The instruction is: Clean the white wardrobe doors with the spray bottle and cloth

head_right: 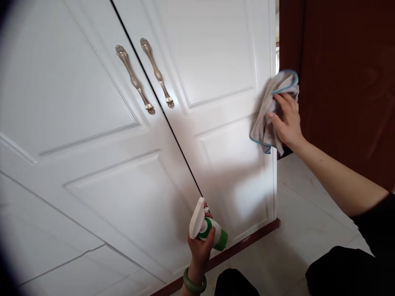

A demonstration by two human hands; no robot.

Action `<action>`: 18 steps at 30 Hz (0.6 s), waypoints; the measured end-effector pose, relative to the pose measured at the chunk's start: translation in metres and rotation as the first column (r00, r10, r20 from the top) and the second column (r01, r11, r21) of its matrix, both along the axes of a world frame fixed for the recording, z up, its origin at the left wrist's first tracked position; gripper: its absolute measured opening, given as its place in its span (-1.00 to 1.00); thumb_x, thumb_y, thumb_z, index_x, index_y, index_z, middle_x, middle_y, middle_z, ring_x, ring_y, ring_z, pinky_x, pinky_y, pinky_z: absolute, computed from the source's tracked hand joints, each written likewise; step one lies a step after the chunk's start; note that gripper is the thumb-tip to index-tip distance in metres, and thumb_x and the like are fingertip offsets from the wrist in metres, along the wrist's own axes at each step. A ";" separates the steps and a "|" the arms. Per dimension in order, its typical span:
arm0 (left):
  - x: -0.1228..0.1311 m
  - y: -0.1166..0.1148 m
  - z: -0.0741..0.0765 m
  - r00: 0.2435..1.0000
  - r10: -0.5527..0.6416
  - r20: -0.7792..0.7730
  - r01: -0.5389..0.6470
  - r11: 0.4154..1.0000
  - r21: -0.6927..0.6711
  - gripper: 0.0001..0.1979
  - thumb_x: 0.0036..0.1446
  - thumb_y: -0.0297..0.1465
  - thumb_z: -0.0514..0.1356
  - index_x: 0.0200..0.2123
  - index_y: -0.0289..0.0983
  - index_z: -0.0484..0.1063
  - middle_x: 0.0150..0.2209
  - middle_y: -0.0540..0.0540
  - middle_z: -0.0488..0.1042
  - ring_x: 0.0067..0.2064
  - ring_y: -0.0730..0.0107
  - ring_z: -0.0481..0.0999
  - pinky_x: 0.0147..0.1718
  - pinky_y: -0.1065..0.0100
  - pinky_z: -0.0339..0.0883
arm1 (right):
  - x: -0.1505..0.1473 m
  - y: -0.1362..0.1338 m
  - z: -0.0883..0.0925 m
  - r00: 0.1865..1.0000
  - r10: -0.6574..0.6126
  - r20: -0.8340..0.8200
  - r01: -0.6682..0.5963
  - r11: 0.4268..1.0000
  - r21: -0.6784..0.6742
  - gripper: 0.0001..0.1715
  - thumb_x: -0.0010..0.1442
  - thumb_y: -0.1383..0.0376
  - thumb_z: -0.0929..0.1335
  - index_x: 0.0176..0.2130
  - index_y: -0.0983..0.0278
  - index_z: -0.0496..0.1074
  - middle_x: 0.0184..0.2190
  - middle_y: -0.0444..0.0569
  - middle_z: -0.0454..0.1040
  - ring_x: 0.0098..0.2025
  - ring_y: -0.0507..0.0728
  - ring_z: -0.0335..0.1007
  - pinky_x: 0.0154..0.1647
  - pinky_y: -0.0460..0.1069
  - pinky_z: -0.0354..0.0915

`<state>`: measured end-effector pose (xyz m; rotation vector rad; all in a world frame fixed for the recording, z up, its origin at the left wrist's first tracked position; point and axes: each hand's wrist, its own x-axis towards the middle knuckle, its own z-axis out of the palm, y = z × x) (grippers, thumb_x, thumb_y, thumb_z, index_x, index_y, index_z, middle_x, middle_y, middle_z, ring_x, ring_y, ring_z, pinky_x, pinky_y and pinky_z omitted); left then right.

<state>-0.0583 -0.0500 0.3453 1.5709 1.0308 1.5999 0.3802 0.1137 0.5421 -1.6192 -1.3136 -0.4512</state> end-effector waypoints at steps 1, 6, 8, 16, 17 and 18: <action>-0.002 -0.001 0.001 1.000 0.008 -0.007 -0.008 1.000 -0.003 -0.55 0.28 -0.27 0.45 0.18 -0.28 0.63 0.09 -0.36 0.73 0.05 0.01 0.78 0.00 0.17 0.70 | -0.007 0.015 0.011 0.999 0.015 0.047 -0.015 1.000 -0.014 -0.18 0.54 0.08 0.29 0.60 0.35 0.22 0.62 0.29 0.03 0.68 0.21 -0.13 0.65 0.20 0.00; -0.023 -0.006 0.007 0.996 0.088 -0.012 -0.089 0.996 -0.007 -0.49 0.23 -0.19 0.49 0.17 -0.31 0.65 0.00 -0.34 0.76 0.00 -0.03 0.80 -0.02 0.16 0.73 | -0.073 0.067 0.017 0.999 -0.007 -0.038 0.007 1.000 0.009 -0.06 0.59 0.16 0.06 0.67 0.63 -0.30 0.67 0.38 -0.45 0.74 0.22 -0.56 0.72 0.26 -0.34; -0.031 -0.008 0.009 0.992 0.127 -0.015 -0.128 0.992 -0.013 -0.48 0.17 -0.15 0.52 0.11 -0.31 0.67 -0.03 -0.34 0.76 -0.03 -0.04 0.80 -0.03 0.14 0.74 | -0.117 0.070 0.018 0.999 0.039 -0.010 -0.039 0.999 0.030 -0.04 0.59 0.12 0.07 0.67 0.59 -0.29 0.68 0.35 -0.44 0.74 0.24 -0.58 0.72 0.28 -0.35; -0.031 0.003 0.020 0.989 0.144 0.031 -0.144 0.990 -0.002 -0.50 0.22 -0.16 0.50 0.13 -0.30 0.66 -0.06 -0.32 0.76 -0.07 -0.01 0.80 -0.08 0.14 0.74 | -0.292 0.043 0.051 0.855 0.416 0.310 -0.314 0.891 -0.329 -0.25 0.59 -0.07 0.15 0.43 0.29 0.45 0.35 0.15 0.50 0.50 0.40 0.27 0.54 0.26 0.21; -0.027 0.005 0.022 0.991 0.129 0.030 -0.129 0.992 0.008 -0.51 0.23 -0.17 0.49 0.14 -0.30 0.65 -0.05 -0.32 0.76 -0.08 0.01 0.80 -0.09 0.15 0.73 | -0.288 0.045 0.050 0.834 0.448 0.323 -0.322 0.870 -0.374 -0.32 0.58 -0.07 0.18 0.26 0.27 0.59 0.18 0.12 0.62 0.37 0.38 0.43 0.44 0.21 0.32; -0.023 0.008 0.024 0.993 0.115 0.027 -0.116 0.993 0.017 -0.52 0.24 -0.18 0.49 0.14 -0.29 0.65 -0.06 -0.31 0.77 -0.08 0.02 0.80 -0.09 0.16 0.73 | -0.275 0.048 0.048 0.818 0.471 0.329 -0.326 0.852 -0.410 -0.38 0.55 -0.08 0.23 0.10 0.25 0.67 0.04 0.09 0.67 0.24 0.34 0.52 0.33 0.16 0.40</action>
